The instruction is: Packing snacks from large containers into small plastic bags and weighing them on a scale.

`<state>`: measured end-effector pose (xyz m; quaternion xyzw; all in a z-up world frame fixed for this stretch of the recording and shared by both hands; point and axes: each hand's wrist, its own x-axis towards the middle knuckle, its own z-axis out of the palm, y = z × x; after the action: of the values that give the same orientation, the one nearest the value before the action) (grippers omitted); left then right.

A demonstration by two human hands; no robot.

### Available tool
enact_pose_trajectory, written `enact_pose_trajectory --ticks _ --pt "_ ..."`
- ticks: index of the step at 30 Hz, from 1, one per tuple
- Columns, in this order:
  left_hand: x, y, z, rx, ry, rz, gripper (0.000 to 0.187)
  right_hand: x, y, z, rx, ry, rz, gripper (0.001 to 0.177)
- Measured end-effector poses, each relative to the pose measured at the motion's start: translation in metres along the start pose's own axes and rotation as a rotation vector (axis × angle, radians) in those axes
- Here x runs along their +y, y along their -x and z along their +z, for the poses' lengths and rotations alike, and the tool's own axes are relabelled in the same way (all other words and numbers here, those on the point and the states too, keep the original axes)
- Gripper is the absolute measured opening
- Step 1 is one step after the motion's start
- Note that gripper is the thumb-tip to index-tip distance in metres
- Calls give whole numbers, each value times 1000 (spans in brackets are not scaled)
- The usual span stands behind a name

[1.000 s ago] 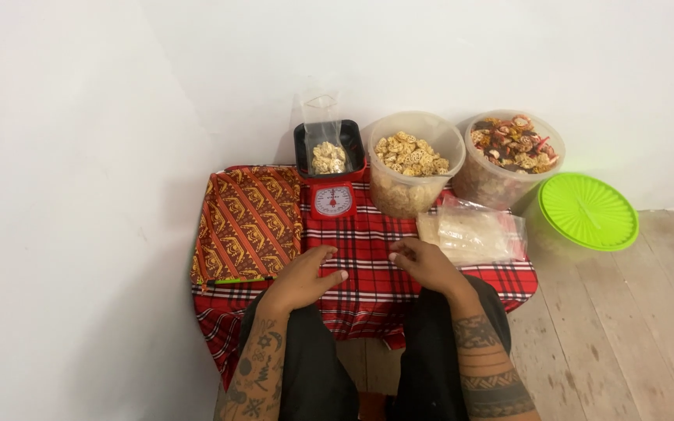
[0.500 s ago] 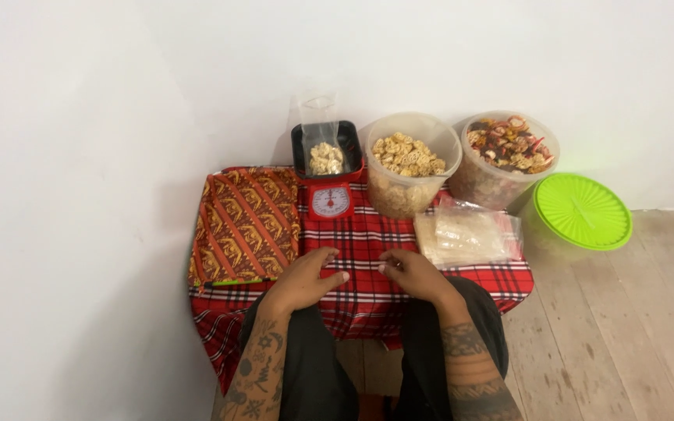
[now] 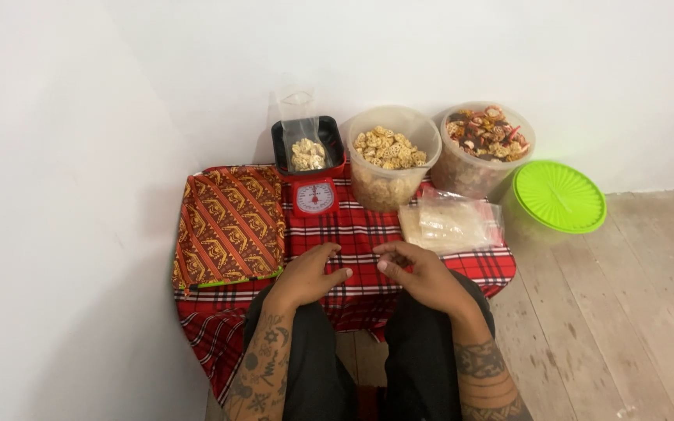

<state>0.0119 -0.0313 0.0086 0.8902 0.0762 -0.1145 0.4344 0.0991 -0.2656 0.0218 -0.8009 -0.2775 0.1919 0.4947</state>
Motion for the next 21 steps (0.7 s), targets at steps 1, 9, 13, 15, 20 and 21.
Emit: enact_pose_trajectory --ticks 1,9,13,15,20,21 --pt "-1 2 1 -4 -2 1 63 2 1 4 4 -2 3 33" --pt "1 9 -3 56 -15 6 59 29 -22 18 -106 188 63 34" --pt "1 9 -5 104 16 -1 54 0 -20 12 -133 140 62 39" --pt "1 8 -5 111 -11 -12 47 -2 -20 7 -96 -24 20 34" --pt "2 16 -6 101 4 -20 50 2 -20 15 -30 -134 19 33" --pt "-1 15 -4 110 1 -11 51 1 -18 20 -33 -99 0 32"
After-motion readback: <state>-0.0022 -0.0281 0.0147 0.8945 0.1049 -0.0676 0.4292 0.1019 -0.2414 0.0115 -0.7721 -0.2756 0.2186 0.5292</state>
